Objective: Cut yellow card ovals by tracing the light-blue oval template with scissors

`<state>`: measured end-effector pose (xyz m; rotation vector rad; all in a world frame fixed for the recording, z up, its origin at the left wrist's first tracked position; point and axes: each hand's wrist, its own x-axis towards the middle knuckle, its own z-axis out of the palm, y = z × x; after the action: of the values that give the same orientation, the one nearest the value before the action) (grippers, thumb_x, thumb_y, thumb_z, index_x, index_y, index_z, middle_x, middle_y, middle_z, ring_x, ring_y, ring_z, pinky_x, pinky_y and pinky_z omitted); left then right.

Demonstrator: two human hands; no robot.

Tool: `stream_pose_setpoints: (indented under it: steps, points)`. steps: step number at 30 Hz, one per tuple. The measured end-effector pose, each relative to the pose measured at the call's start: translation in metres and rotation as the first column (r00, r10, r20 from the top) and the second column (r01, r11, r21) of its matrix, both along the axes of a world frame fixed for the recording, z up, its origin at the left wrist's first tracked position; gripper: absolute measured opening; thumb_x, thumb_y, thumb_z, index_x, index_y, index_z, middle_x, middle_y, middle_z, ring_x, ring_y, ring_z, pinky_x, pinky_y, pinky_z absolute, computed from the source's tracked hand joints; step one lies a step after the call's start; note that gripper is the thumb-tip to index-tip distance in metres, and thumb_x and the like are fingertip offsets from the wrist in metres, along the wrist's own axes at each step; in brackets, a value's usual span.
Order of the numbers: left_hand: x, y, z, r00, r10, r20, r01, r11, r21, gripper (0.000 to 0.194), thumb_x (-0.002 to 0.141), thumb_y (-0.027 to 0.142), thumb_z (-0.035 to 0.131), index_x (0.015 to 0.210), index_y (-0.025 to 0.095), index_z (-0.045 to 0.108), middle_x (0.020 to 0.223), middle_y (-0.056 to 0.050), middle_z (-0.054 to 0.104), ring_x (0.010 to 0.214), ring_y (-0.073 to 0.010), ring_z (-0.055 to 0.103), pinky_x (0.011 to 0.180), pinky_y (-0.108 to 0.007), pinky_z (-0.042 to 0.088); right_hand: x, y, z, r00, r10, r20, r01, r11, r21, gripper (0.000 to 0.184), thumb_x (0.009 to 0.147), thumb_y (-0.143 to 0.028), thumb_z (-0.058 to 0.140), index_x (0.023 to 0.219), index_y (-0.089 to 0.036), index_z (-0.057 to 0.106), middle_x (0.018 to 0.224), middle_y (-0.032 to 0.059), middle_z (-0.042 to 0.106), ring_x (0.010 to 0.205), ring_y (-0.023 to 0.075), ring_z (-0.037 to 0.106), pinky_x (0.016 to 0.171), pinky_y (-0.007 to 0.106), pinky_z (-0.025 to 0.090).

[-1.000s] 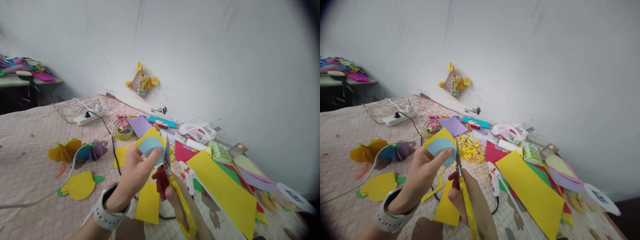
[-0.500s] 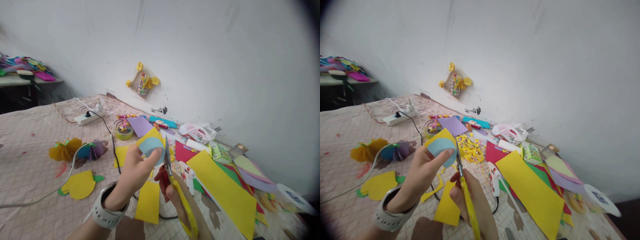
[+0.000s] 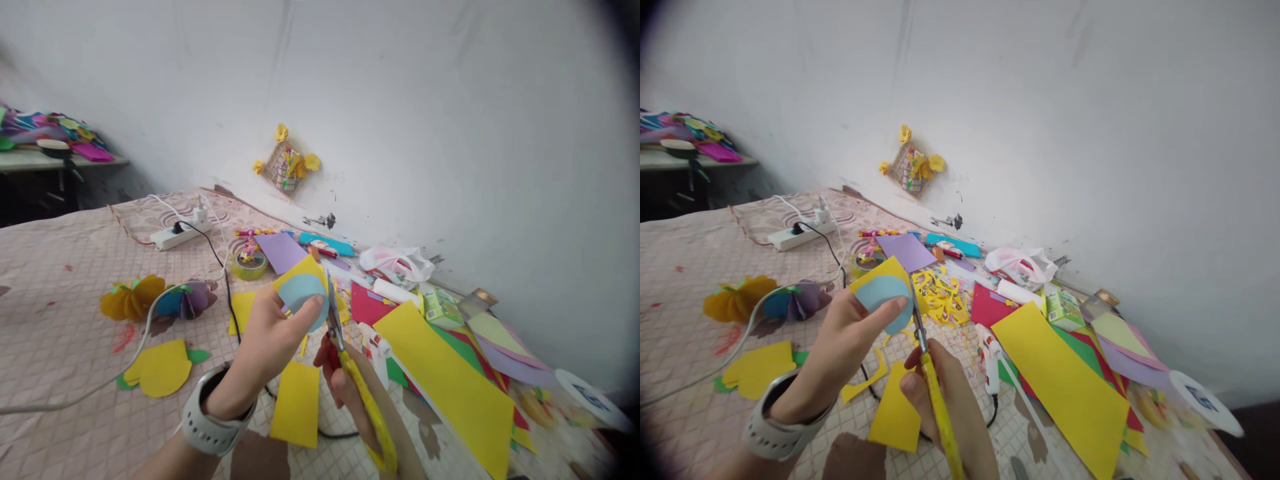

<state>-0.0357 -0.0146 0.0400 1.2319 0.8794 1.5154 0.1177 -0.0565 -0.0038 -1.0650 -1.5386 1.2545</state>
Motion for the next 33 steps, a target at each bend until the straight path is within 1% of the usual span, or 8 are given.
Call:
stream_pose_setpoints:
  steps: [3, 7, 12, 16, 20, 25, 29, 33]
  points:
    - [0.000, 0.001, 0.000, 1.000, 0.008, -0.004, -0.008, 1.000, 0.007, 0.014, 0.080, 0.027, 0.063, 0.071, 0.017, 0.061, 0.068, 0.000, 0.058, 0.066, -0.0142, 0.053, 0.064, -0.026, 0.045, 0.001, 0.002, -0.002, 1.000, 0.022, -0.006, -0.021, 1.000, 0.003, 0.035, 0.083, -0.063, 0.058, 0.087, -0.028, 0.057, 0.066, -0.0024, 0.046, 0.050, 0.0140, 0.033, 0.049, 0.029, 0.028]
    - [0.000, 0.001, -0.001, 1.000, 0.007, -0.006, -0.007, 1.000, 0.006, 0.016, 0.080, 0.027, 0.064, 0.069, 0.017, 0.058, 0.066, 0.001, 0.057, 0.065, -0.0139, 0.053, 0.064, -0.026, 0.045, -0.001, 0.002, 0.002, 0.999, 0.045, 0.021, -0.046, 0.998, 0.037, 0.038, 0.083, -0.066, 0.056, 0.084, -0.028, 0.054, 0.060, -0.0054, 0.038, 0.047, 0.0131, 0.028, 0.047, 0.027, 0.025]
    - [0.000, 0.001, 0.000, 1.000, 0.016, -0.019, -0.015, 1.000, 0.023, 0.013, 0.080, 0.025, 0.063, 0.072, 0.016, 0.062, 0.066, 0.001, 0.058, 0.064, -0.0133, 0.051, 0.061, -0.025, 0.044, -0.007, -0.002, 0.017, 0.998, -0.035, 0.059, 0.035, 0.999, -0.008, 0.049, 0.079, -0.075, 0.054, 0.079, -0.026, 0.050, 0.059, -0.0069, 0.035, 0.049, 0.0127, 0.028, 0.048, 0.026, 0.026]
    - [0.000, 0.001, 0.001, 1.000, 0.014, -0.021, -0.013, 1.000, 0.014, 0.012, 0.079, 0.025, 0.063, 0.073, 0.015, 0.064, 0.066, 0.000, 0.058, 0.064, -0.0137, 0.051, 0.061, -0.026, 0.044, -0.007, -0.005, 0.023, 0.994, -0.047, 0.096, 0.049, 0.999, -0.017, 0.051, 0.078, -0.076, 0.053, 0.078, -0.025, 0.049, 0.061, -0.0066, 0.036, 0.051, 0.0126, 0.028, 0.049, 0.026, 0.026]
    - [0.001, 0.001, -0.001, 1.000, 0.011, -0.011, -0.010, 1.000, 0.014, 0.012, 0.079, 0.025, 0.063, 0.073, 0.015, 0.063, 0.067, 0.000, 0.058, 0.065, -0.0137, 0.051, 0.062, -0.026, 0.044, -0.005, -0.005, 0.023, 0.986, -0.072, 0.150, 0.071, 0.997, 0.009, 0.048, 0.081, -0.073, 0.052, 0.078, -0.025, 0.052, 0.059, -0.0070, 0.034, 0.050, 0.0128, 0.028, 0.047, 0.026, 0.025]
    - [0.000, 0.002, -0.001, 1.000, 0.002, -0.003, -0.002, 1.000, 0.014, 0.014, 0.080, 0.025, 0.064, 0.071, 0.015, 0.061, 0.067, 0.000, 0.057, 0.065, -0.0137, 0.051, 0.063, -0.026, 0.045, -0.004, -0.007, 0.022, 0.979, -0.098, 0.182, 0.094, 0.995, 0.028, 0.041, 0.084, -0.065, 0.055, 0.079, -0.024, 0.054, 0.059, -0.0068, 0.035, 0.051, 0.0125, 0.030, 0.047, 0.026, 0.027]
    - [0.000, 0.001, 0.000, 1.000, 0.004, -0.011, -0.004, 1.000, 0.013, 0.015, 0.080, 0.026, 0.063, 0.070, 0.016, 0.060, 0.067, 0.001, 0.057, 0.065, -0.0132, 0.050, 0.063, -0.026, 0.044, -0.004, -0.007, 0.023, 0.977, -0.098, 0.189, 0.098, 0.995, 0.012, 0.038, 0.083, -0.061, 0.057, 0.077, -0.024, 0.052, 0.061, -0.0063, 0.036, 0.052, 0.0126, 0.029, 0.048, 0.026, 0.026]
    - [0.000, 0.001, 0.000, 1.000, 0.003, -0.011, -0.003, 1.000, 0.006, 0.013, 0.080, 0.026, 0.063, 0.072, 0.016, 0.060, 0.067, 0.001, 0.056, 0.065, -0.0136, 0.050, 0.063, -0.026, 0.044, -0.005, -0.007, 0.023, 0.977, -0.107, 0.186, 0.110, 0.994, -0.006, 0.032, 0.084, -0.053, 0.057, 0.075, -0.024, 0.050, 0.067, -0.0045, 0.040, 0.053, 0.0130, 0.031, 0.049, 0.026, 0.027]
